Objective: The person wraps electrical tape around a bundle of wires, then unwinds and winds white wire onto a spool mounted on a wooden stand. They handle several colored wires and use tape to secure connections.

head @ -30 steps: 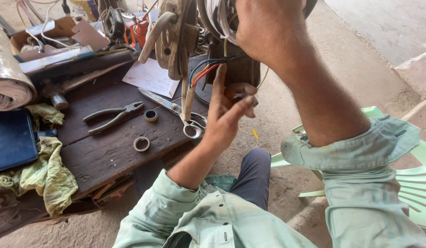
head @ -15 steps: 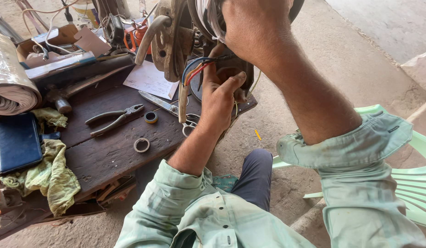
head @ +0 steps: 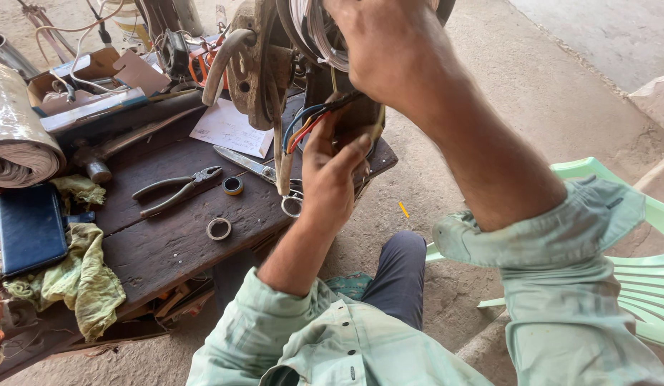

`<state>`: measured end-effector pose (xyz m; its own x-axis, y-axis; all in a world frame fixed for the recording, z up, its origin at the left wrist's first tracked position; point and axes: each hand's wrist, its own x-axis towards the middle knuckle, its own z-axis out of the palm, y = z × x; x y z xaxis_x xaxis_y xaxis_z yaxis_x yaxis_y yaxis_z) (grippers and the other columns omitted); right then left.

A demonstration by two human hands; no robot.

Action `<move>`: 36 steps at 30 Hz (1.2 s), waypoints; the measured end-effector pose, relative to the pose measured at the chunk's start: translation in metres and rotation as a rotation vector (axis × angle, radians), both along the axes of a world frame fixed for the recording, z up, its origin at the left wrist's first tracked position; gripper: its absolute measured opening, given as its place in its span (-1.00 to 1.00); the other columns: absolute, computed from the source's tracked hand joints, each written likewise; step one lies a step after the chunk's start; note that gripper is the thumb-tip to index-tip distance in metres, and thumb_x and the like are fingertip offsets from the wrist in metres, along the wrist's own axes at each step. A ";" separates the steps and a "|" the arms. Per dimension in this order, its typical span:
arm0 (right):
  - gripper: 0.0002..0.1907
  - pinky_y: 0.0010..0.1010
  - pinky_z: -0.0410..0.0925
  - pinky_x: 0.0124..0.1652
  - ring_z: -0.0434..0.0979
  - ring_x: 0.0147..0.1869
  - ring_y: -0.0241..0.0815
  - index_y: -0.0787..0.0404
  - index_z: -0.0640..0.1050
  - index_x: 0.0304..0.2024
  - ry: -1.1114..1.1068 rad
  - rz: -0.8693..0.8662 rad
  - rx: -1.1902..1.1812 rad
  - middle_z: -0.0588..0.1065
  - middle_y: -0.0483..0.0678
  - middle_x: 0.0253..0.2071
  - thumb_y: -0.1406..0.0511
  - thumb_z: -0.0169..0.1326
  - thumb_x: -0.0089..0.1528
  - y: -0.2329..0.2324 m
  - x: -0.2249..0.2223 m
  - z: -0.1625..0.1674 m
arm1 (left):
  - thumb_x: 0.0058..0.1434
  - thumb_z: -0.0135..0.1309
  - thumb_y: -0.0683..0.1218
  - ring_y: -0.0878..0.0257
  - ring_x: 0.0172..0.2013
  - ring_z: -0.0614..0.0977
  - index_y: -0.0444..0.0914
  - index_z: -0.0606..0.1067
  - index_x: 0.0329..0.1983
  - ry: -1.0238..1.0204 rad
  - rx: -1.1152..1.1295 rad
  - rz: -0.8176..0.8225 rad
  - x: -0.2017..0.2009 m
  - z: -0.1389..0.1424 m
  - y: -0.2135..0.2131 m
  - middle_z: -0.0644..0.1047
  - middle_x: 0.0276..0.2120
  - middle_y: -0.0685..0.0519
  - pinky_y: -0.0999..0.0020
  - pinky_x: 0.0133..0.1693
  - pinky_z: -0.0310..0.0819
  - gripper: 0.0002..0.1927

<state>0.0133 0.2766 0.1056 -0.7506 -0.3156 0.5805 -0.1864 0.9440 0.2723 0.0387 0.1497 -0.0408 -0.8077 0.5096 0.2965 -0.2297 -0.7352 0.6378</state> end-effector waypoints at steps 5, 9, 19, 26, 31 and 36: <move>-0.78 -0.19 0.53 -0.08 0.64 -0.08 0.03 0.36 0.64 -0.06 0.042 0.101 0.043 0.59 0.14 -0.11 0.55 0.10 0.26 -0.007 0.057 0.017 | 0.19 0.25 -0.15 0.13 0.14 0.60 -0.33 0.10 0.53 -0.044 -0.122 -0.081 0.029 -0.008 -0.026 0.38 0.36 -0.15 0.43 -0.14 0.58 -0.11; -0.85 -0.25 0.50 0.21 0.61 0.17 -0.04 0.26 0.63 -0.13 -0.105 0.366 0.040 0.57 0.03 -0.05 0.54 0.11 0.35 -0.015 0.074 0.016 | 0.31 0.24 -0.17 0.11 0.35 0.49 -0.30 0.21 0.56 0.464 -0.418 0.110 0.050 -0.007 -0.055 0.37 0.43 -0.12 0.43 0.01 0.53 -0.22; -0.95 -0.27 0.33 -0.11 0.43 -0.18 -0.22 0.17 0.66 -0.21 0.014 0.222 0.136 0.47 -0.16 -0.32 0.36 0.29 0.27 -0.001 0.069 -0.035 | 0.29 0.18 -0.28 0.42 -0.18 0.57 -0.31 0.58 0.06 0.458 -0.483 0.540 0.027 -0.023 -0.047 0.59 0.01 0.03 0.59 -0.32 0.37 -0.73; -0.95 -0.31 0.24 -0.06 0.40 -0.17 -0.29 0.11 0.65 -0.21 0.028 0.283 0.125 0.49 -0.23 -0.30 0.33 0.28 0.29 -0.011 0.060 -0.061 | 0.29 0.15 -0.31 0.46 -0.30 0.56 -0.34 0.51 0.07 0.387 -0.430 0.395 0.034 -0.035 -0.041 0.59 -0.10 0.02 0.60 -0.37 0.39 -0.72; -0.88 -0.24 0.29 -0.17 0.43 -0.25 -0.20 0.15 0.55 -0.39 -0.337 0.513 -0.270 0.48 -0.13 -0.38 0.34 0.25 0.23 -0.014 0.095 -0.053 | 0.28 0.12 -0.34 0.38 -0.31 0.62 -0.29 0.43 -0.09 0.738 -0.400 0.588 0.026 -0.028 -0.055 0.59 -0.03 -0.08 0.52 -0.30 0.51 -0.80; -0.83 -0.27 0.39 -0.20 0.51 -0.25 -0.26 0.13 0.54 -0.38 -0.743 0.836 -0.574 0.52 -0.16 -0.37 0.26 0.27 0.26 -0.014 0.144 -0.036 | 0.31 0.13 -0.29 0.05 -0.09 0.68 -0.36 0.45 0.07 1.089 -0.364 0.513 0.026 -0.008 -0.061 0.55 -0.04 -0.09 0.25 -0.06 0.64 -0.72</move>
<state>0.1570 0.2630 0.0697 -0.6471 -0.6940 0.3156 -0.7158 0.4105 -0.5650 0.0652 0.0884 -0.0491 -0.3615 0.4022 0.8412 0.8020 -0.3260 0.5005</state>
